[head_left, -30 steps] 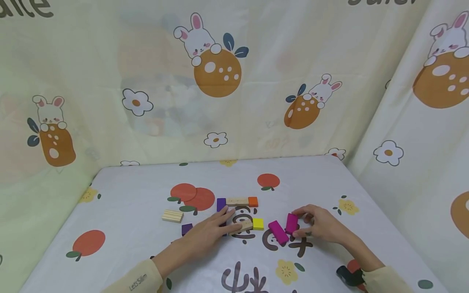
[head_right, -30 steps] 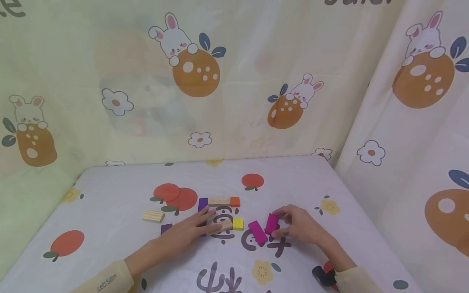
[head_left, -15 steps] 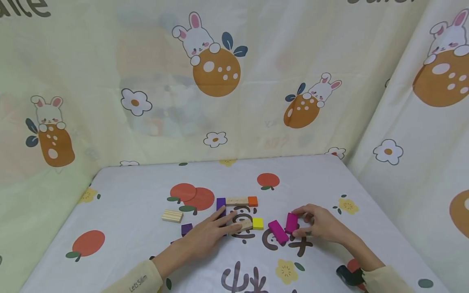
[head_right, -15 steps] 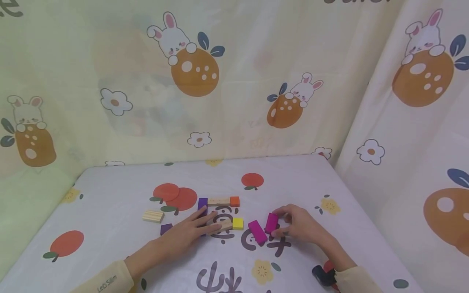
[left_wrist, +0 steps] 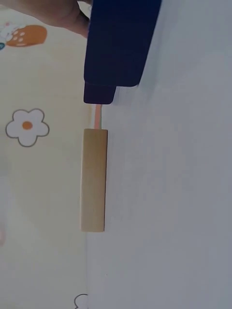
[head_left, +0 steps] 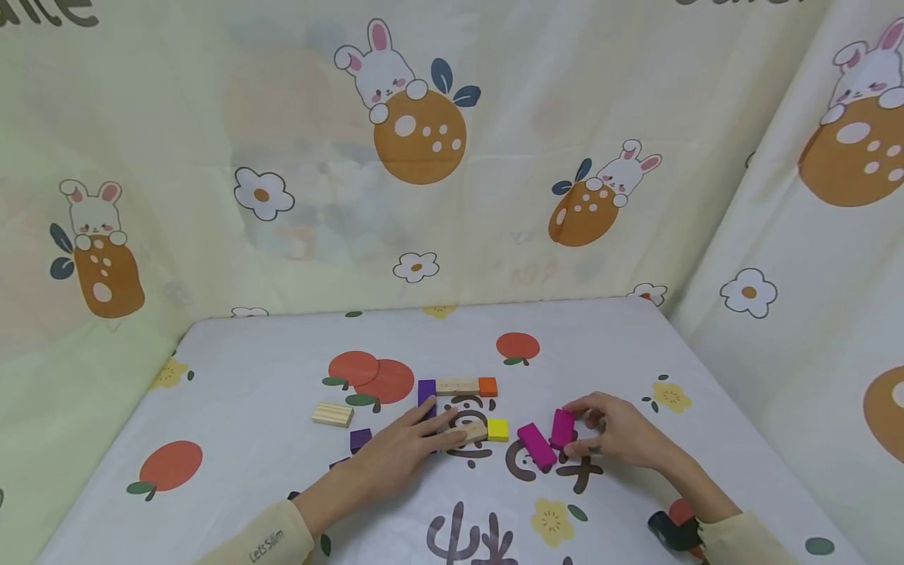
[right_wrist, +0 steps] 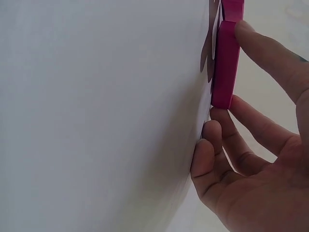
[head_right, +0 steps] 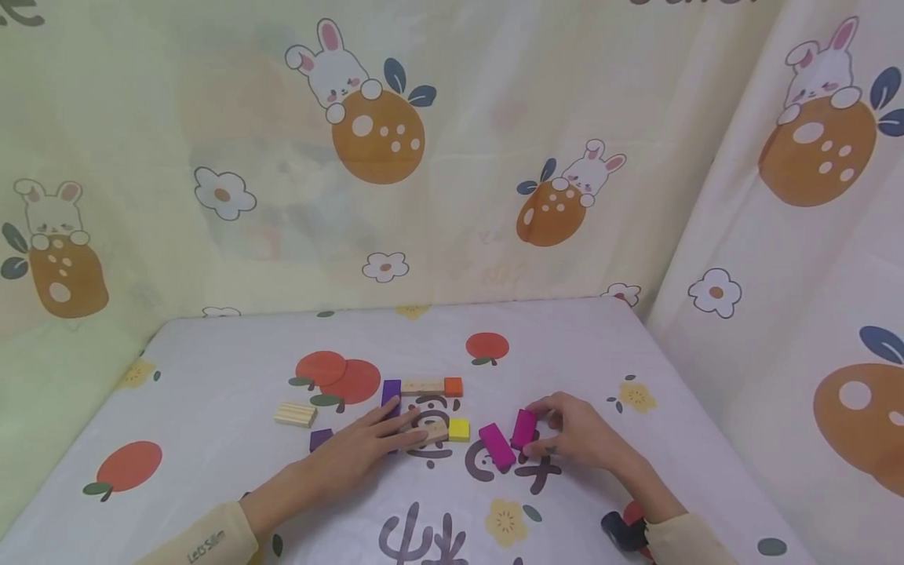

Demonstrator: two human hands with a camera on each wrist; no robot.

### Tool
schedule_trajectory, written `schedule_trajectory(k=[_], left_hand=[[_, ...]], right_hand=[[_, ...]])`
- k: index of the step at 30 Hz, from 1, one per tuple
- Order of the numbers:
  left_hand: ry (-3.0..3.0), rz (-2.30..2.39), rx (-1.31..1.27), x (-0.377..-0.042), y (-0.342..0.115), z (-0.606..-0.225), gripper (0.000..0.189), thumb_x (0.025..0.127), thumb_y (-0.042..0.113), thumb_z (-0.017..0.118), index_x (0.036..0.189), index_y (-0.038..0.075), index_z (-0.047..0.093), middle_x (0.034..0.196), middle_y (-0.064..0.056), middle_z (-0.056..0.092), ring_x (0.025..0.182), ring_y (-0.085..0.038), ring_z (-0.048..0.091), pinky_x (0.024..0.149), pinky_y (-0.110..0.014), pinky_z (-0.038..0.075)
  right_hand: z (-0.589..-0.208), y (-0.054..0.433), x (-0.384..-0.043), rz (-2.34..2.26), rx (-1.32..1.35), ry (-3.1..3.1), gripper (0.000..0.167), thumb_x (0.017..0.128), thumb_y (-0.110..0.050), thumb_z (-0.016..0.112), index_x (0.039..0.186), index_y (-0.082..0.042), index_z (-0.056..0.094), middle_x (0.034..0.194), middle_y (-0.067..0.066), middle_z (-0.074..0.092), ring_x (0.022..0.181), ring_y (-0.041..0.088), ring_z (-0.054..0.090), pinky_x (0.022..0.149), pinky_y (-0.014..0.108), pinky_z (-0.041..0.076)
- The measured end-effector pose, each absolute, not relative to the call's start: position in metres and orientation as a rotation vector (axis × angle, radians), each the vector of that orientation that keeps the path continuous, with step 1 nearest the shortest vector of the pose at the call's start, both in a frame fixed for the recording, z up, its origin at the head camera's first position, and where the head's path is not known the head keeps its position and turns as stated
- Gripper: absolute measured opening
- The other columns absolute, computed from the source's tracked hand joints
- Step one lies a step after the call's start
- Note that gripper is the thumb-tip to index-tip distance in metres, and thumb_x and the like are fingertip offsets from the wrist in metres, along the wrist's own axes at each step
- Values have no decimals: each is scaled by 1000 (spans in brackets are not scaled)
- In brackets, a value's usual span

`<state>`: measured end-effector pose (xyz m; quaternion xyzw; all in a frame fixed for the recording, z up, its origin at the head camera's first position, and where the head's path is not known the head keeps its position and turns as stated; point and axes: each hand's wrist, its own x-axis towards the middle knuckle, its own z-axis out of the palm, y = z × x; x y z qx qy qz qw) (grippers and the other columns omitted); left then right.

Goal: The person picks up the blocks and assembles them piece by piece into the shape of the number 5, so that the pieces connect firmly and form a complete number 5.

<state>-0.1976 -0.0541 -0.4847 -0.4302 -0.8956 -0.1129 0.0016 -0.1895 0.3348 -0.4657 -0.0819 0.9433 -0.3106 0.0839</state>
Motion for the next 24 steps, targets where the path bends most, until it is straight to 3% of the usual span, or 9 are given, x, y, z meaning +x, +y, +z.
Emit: schedule_trajectory(k=[9, 16, 24], left_hand=[[-2836, -355, -1330, -198, -54, -486, 63, 105, 2, 53, 159, 34, 49, 173, -4, 38, 162, -43, 29, 124, -52, 42], [-2873, -355, -1309, -197, -54, -484, 62, 107, 5, 52, 160, 38, 47, 175, 0, 33, 164, -40, 27, 124, -53, 41], [-2853, -372, -1322, -194, -55, -480, 60, 107, 6, 53, 159, 35, 49, 174, -3, 37, 162, -42, 29, 125, -55, 40]], right_hand=[[-459, 333, -190, -902, -243, 2880, 61, 78, -32, 95, 130, -8, 72, 106, 4, 65, 94, 19, 56, 66, 24, 46], [-447, 328, -188, -933, -307, 2906, 62, 79, -37, 94, 130, -8, 72, 114, 6, 68, 95, 20, 57, 63, 23, 47], [-443, 307, -181, -938, -355, 2848, 61, 78, -39, 94, 129, -14, 73, 116, 1, 68, 96, 20, 57, 62, 23, 50]])
